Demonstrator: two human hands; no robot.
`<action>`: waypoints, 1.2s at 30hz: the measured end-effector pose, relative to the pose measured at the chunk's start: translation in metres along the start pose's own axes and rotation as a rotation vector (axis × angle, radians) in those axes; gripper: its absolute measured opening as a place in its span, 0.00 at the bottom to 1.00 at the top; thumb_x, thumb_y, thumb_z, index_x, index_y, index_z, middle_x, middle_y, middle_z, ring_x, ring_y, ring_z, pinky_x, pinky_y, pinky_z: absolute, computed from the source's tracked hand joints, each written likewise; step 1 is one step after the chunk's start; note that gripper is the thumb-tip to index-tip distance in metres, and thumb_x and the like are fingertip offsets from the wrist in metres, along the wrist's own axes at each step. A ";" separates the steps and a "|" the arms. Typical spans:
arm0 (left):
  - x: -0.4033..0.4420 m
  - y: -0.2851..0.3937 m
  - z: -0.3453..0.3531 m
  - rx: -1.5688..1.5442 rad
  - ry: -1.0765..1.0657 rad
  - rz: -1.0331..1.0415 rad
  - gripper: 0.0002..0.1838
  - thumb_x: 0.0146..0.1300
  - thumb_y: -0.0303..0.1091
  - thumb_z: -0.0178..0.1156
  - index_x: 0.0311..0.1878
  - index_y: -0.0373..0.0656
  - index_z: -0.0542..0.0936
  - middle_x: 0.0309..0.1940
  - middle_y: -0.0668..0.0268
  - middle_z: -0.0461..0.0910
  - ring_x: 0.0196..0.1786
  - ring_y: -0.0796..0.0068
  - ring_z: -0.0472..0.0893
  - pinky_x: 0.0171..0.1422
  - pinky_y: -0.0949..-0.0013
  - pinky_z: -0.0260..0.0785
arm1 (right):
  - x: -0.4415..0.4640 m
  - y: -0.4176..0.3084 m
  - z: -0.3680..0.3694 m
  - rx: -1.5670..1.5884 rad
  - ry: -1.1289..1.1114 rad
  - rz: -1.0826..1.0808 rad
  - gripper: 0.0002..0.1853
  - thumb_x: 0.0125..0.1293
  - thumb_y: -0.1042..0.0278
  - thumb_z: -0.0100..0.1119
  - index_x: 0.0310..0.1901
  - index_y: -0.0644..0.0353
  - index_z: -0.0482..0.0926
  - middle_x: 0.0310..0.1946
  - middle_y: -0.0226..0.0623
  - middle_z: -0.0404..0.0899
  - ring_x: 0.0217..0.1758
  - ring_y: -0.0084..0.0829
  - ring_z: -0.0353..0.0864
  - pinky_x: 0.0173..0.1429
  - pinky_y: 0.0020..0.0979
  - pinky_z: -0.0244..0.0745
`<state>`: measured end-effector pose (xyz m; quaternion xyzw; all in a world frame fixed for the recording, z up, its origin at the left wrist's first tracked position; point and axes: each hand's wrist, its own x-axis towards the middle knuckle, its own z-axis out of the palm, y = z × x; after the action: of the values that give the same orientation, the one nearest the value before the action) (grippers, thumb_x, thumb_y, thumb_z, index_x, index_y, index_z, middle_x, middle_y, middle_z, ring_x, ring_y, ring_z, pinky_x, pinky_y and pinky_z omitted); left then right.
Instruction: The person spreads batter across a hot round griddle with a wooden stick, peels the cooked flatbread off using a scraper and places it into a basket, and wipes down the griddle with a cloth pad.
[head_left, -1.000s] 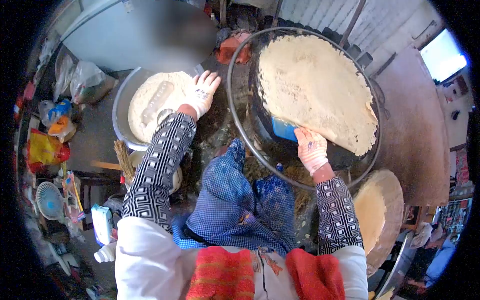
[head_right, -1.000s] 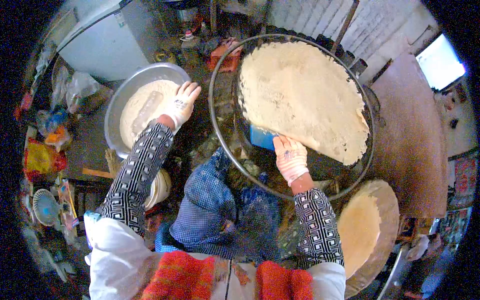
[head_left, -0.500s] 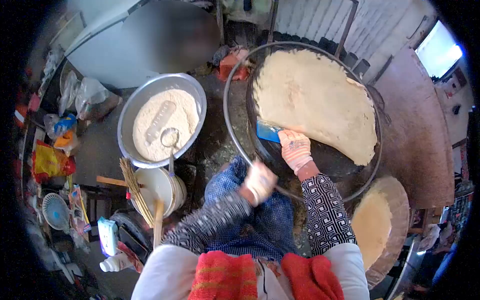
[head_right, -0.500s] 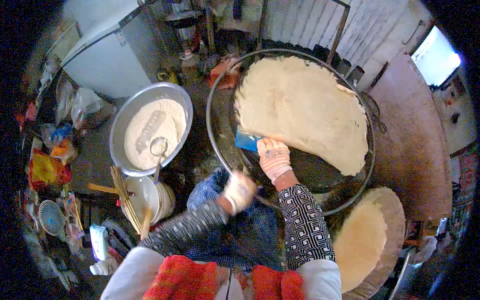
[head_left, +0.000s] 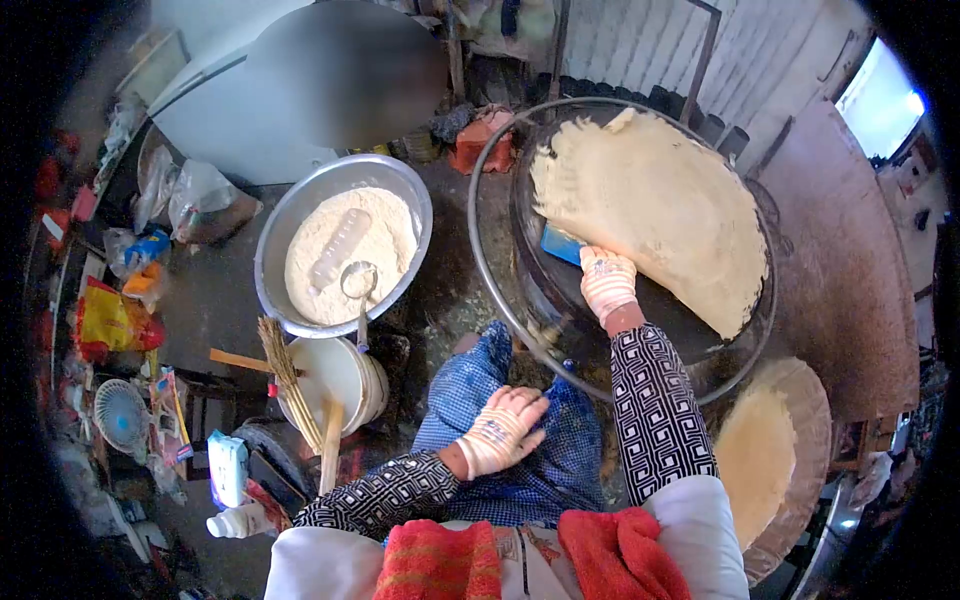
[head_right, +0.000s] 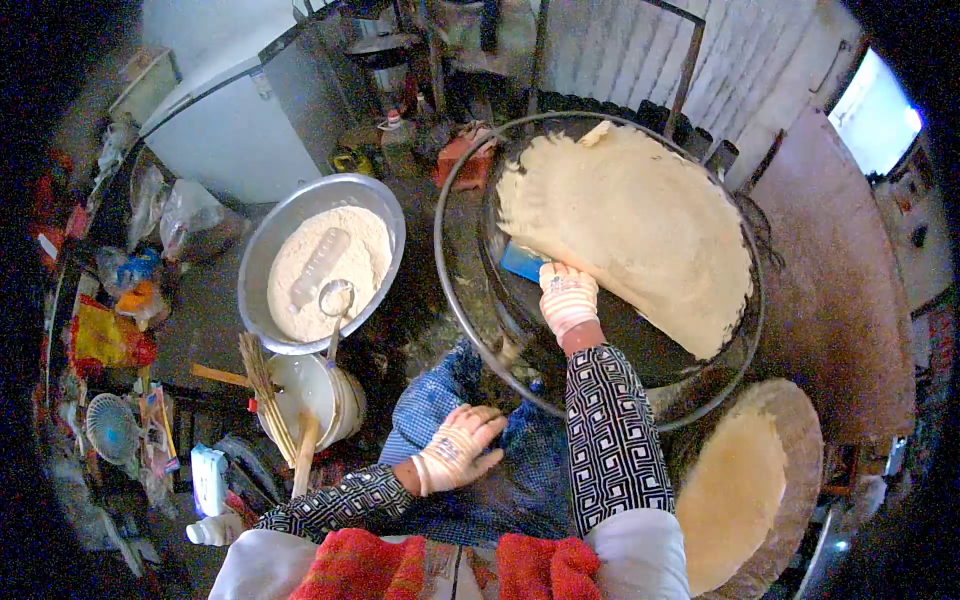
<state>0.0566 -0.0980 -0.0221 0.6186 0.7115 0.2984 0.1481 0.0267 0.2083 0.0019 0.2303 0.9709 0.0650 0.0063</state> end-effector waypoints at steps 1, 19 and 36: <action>-0.002 -0.006 -0.005 0.018 0.015 -0.024 0.30 0.61 0.41 0.63 0.65 0.42 0.69 0.63 0.53 0.69 0.68 0.52 0.68 0.75 0.48 0.54 | -0.001 0.000 0.000 -0.002 0.029 0.008 0.16 0.65 0.67 0.48 0.53 0.54 0.76 0.55 0.39 0.80 0.60 0.36 0.78 0.63 0.41 0.71; 0.120 -0.208 -0.128 0.671 0.064 0.153 0.32 0.65 0.53 0.58 0.68 0.46 0.69 0.70 0.57 0.66 0.76 0.52 0.59 0.79 0.45 0.45 | -0.005 0.004 -0.009 0.020 -0.012 0.011 0.14 0.63 0.69 0.50 0.50 0.54 0.76 0.51 0.39 0.82 0.57 0.36 0.80 0.60 0.39 0.73; 0.057 0.014 0.006 0.023 -0.141 0.254 0.20 0.57 0.44 0.61 0.50 0.44 0.79 0.50 0.58 0.77 0.59 0.57 0.74 0.70 0.45 0.58 | 0.002 0.003 0.014 -0.079 0.062 0.027 0.18 0.67 0.66 0.45 0.56 0.54 0.76 0.58 0.41 0.79 0.62 0.37 0.78 0.66 0.40 0.68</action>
<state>0.0608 -0.0404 -0.0094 0.7248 0.6187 0.2624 0.1516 0.0264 0.2136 -0.0120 0.2407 0.9642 0.1105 -0.0154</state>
